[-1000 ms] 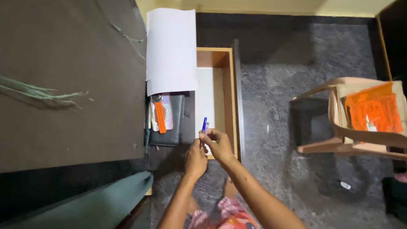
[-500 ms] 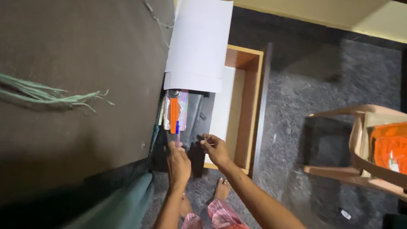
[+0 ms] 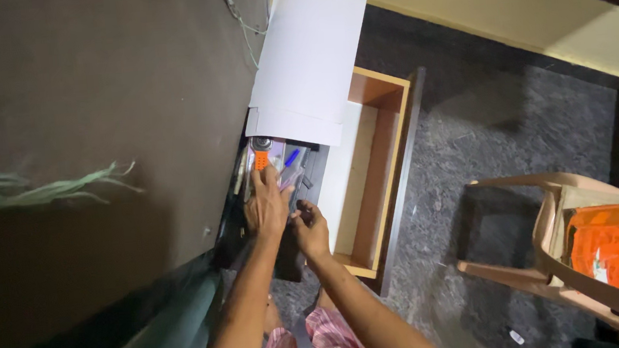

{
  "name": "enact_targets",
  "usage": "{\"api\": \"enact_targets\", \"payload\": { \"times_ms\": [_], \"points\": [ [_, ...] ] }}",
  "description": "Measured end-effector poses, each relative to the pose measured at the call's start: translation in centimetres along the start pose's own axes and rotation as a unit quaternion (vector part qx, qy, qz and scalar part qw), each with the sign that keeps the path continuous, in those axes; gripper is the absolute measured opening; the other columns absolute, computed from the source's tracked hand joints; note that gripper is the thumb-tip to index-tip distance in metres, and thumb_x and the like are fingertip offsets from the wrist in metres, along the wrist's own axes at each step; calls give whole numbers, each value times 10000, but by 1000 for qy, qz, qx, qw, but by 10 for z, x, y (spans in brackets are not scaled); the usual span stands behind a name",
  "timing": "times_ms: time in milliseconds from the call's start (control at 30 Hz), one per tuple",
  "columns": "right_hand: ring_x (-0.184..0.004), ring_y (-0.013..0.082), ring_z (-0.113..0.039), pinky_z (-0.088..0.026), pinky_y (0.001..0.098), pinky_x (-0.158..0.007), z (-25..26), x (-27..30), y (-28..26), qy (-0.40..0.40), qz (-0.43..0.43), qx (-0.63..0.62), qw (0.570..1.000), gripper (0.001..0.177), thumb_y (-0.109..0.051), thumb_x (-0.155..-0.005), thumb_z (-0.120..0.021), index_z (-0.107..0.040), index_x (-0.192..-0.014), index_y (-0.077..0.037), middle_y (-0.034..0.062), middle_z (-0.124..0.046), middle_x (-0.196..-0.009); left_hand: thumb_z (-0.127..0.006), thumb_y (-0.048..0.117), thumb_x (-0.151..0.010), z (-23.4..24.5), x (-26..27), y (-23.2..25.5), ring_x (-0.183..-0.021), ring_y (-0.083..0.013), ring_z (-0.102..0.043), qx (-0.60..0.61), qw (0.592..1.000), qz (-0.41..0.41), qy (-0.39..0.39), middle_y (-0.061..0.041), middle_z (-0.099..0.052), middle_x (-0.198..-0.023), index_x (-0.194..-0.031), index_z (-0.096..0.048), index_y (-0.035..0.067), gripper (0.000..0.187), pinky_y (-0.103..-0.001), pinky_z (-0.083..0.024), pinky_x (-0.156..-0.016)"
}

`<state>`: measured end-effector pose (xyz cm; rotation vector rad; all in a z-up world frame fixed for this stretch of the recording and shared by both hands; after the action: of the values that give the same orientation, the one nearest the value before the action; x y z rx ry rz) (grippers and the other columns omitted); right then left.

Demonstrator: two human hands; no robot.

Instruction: The person organizes a desk and a drawer by coiling a power cable, moving a book, wiping a drawer with a cloth, and arranging various items including a wallet, watch, pens, and papers. They place some items in the drawer and others on the desk.

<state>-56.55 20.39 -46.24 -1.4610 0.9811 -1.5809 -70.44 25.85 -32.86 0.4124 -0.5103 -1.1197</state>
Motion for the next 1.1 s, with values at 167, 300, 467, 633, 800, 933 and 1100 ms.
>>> {"api": "enact_targets", "payload": {
  "times_ms": [167, 300, 467, 633, 800, 933, 1100],
  "points": [
    [-676, 117, -563, -473, 250, -570, -12, 1, -13, 23, -124, -132, 983, 433, -47, -908, -703, -526, -1301, -6, 24, -596, -838, -840, 233, -762, 2, -7, -7, -924, -471, -682, 11, 1000, -10, 10, -195, -487, -1308, -1371, -480, 213, 707, -531, -561, -788],
    [-617, 115, -517, -426, 243, -532, -12, 2, -30, 32, -168, -165, 971, 451, -47, -883, -727, -498, -1272, -34, 23, -584, -786, -814, 219, -814, 1, -12, -12, -983, -476, -663, 22, 998, -28, 46, -200, -512, -1295, -1352, -497, 199, 625, -543, -552, -793],
    [-572, 50, -481, -396, 206, -519, -14, 4, -47, -24, -186, -130, 974, 328, -95, -874, -784, -613, -1153, -83, -38, -574, -742, -772, 209, -864, -3, -20, -17, -986, -471, -652, 60, 996, -39, 45, -218, -526, -1282, -1371, -513, 197, 570, -541, -551, -776],
    [-578, 40, -539, -437, 213, -532, -22, 10, -65, -57, -96, -89, 990, 116, -110, -861, -777, -697, -912, -43, -59, -625, -702, -772, 205, -865, 1, -20, -16, -957, -467, -659, 47, 990, -81, 104, -218, -561, -1195, -1371, -535, 214, 559, -538, -553, -760],
    [-600, 57, -502, -398, 229, -527, -1, 28, -84, -15, -45, 1, 999, 148, -113, -867, -795, -660, -884, -54, -35, -564, -711, -761, 199, -872, 7, -25, -19, -951, -454, -671, 21, 992, -71, 105, -202, -584, -1139, -1359, -546, 228, 533, -536, -547, -787],
    [-672, 76, -517, -417, 244, -560, 16, 55, -104, -26, 24, 18, 999, 189, -111, -903, -789, -621, -876, -29, -4, -548, -774, -768, 188, -886, 9, -25, -25, -962, -464, -668, 47, 994, -56, 82, -211, -581, -1177, -1330, -538, 184, 501, -539, -547, -795],
    [-753, 77, -613, -507, 235, -684, 44, 89, -121, 0, 43, 2, 999, 86, -88, -890, -716, -646, -909, -42, -1, -670, -825, -784, 81, -826, 2, -30, -28, -987, -466, -673, 30, 997, -22, 74, -208, -573, -1249, -1341, -518, 155, 584, -540, -553, -797]
  ]
}}
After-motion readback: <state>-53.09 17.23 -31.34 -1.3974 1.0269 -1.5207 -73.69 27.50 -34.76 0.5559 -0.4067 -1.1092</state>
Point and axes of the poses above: each hand's wrist, its own x-axis away from the middle knuckle, its own z-axis out of the back of the hand, y = z × x, the point moved 3 cm from there along -x, towards the middle knuckle
